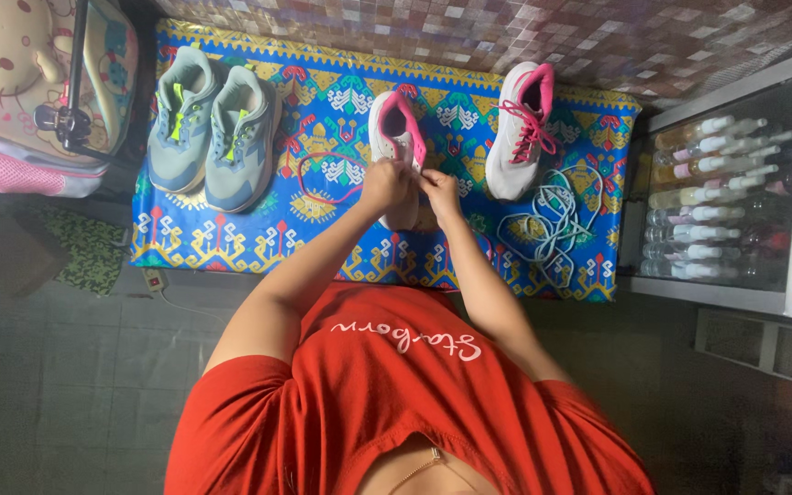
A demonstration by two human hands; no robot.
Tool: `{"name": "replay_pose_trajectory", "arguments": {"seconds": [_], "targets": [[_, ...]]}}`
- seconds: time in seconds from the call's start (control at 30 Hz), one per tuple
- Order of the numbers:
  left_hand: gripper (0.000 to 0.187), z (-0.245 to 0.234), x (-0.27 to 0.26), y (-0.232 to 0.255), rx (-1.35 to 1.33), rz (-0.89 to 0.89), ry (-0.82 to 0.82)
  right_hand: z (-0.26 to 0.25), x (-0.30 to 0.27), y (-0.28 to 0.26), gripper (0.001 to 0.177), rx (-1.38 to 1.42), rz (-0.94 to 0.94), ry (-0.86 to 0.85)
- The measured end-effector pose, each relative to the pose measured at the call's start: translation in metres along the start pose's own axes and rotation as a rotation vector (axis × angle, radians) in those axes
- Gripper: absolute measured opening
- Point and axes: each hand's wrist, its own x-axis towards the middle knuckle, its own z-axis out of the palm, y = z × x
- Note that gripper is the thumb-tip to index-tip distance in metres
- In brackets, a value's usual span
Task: The person removes pink laces from a white sneaker and threads them back through the eyelets, then repeats the process on a second white sneaker. They then remove light blue laces from a blue sneaker and begin threading them back through the eyelets.
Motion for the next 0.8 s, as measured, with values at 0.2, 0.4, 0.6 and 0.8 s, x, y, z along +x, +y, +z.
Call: {"name": "replay_pose_trajectory", "arguments": {"seconds": [0.2,0.4,0.6,0.8], "targets": [[0.015,0.002,0.001,-0.003,0.073,0.049,-0.020,0.018,-0.009,-0.002,0.016,-0.151,-0.260,0.203],[0.039,-0.005,0.017,0.002,0.180,-0.127,-0.191,0.017,-0.010,0.001,0.007,0.123,-0.095,0.104],[0.027,-0.021,0.025,0.015,0.267,-0.063,0.044,-0.041,-0.016,-0.015,0.010,0.721,-0.043,0.279],[0.031,-0.051,0.036,0.007,-0.051,-0.203,-0.223,-0.216,-0.058,-0.063,0.023,1.309,-0.182,0.414]]}}
